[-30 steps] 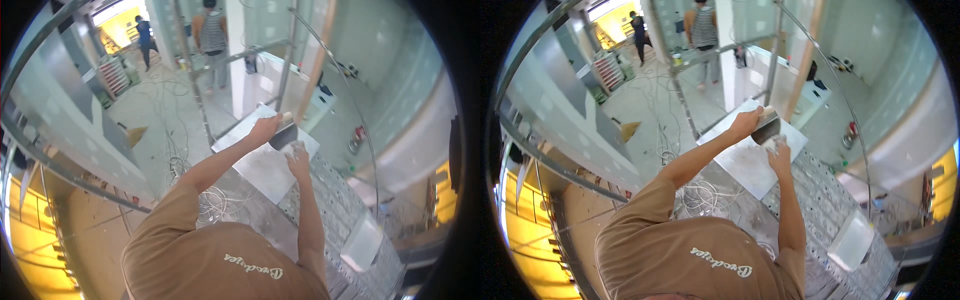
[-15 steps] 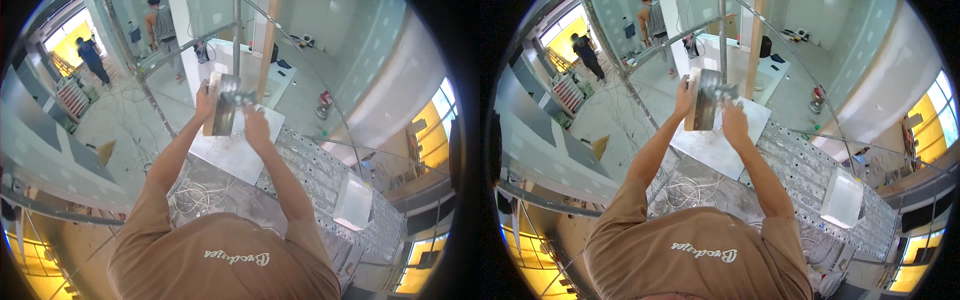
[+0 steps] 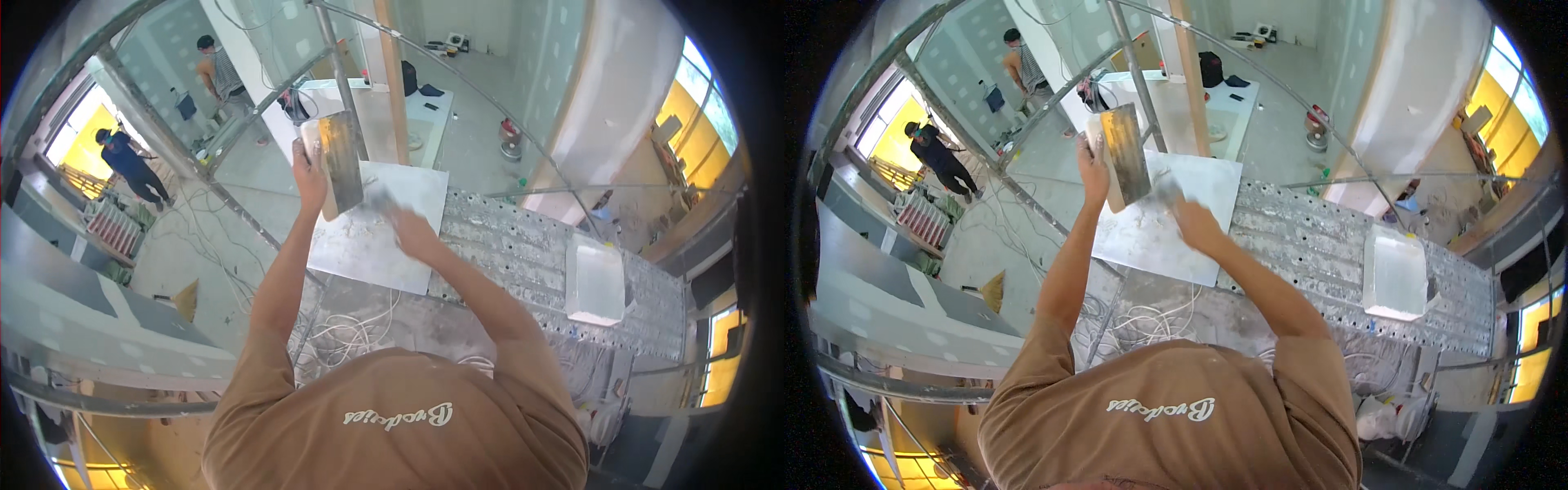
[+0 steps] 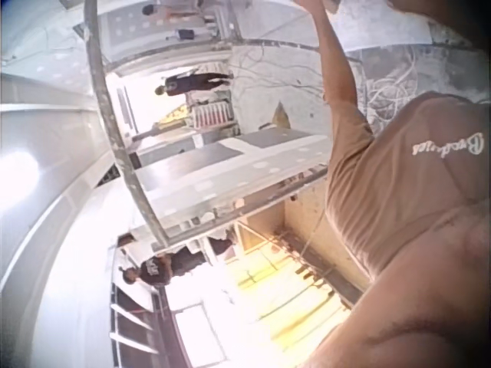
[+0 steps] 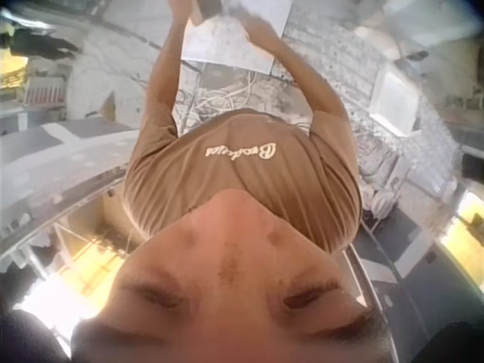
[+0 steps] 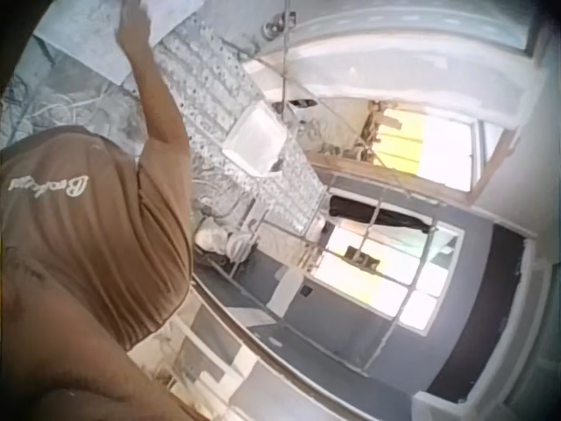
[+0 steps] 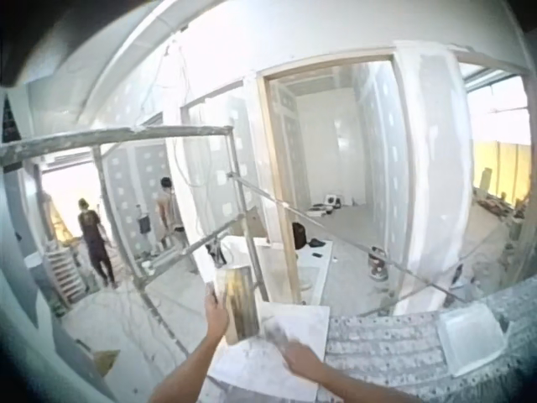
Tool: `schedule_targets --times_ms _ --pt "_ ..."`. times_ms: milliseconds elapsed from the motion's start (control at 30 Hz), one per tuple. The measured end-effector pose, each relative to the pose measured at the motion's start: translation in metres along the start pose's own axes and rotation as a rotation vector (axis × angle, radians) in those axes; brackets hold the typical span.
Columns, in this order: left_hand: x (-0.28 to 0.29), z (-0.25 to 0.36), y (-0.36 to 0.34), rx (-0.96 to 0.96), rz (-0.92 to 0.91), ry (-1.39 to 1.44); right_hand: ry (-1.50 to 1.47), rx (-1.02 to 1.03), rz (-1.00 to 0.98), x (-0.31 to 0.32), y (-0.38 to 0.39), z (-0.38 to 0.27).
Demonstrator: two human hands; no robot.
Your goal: The person applies joint compound to a broad knife and then scrapes the compound onto a plasterboard surface on a workbench, using a smaller putty knife to transfer material between tools.
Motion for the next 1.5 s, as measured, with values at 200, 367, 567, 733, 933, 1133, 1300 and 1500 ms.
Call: schedule_targets --times_ms 200,367,567,733,933,1133,1300,1500 --pt "-0.008 0.031 0.057 -0.252 -0.455 -0.306 -0.539 0.086 0.537 -0.004 0.138 0.044" --pt "-0.014 0.068 0.160 -0.676 -0.681 -0.405 -1.831 -0.752 0.140 -0.045 0.166 0.033" --pt "-0.028 0.053 0.222 -0.614 -0.622 -0.321 -2.091 -0.785 0.243 -0.075 0.156 0.014" --pt "-0.020 0.047 0.239 -0.512 -0.531 -0.427 -1.852 -1.019 0.255 -0.051 0.150 0.005" --pt "0.011 -0.023 0.279 1.098 0.221 1.193 -1.636 -0.872 0.052 -0.069 0.149 0.010" --pt "0.030 -0.049 0.328 1.075 0.462 0.747 -0.547 -0.424 0.152 -0.006 0.155 0.058" --pt "0.009 -0.059 0.385 1.177 0.619 0.763 -0.015 0.000 -0.009 0.054 0.147 0.039" --pt "-0.021 -0.081 0.417 1.175 0.695 0.843 0.309 0.208 -0.312 0.020 0.139 0.027"
Point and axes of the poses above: each hand's wrist, its own y-axis away from the middle knuckle, its own x-axis out of the back of the hand, z = x × y, the point moved 7 cm from there along -y, towards the middle knuckle, and after that the axes turned 10 degrees about y, right-handed, at the moved point
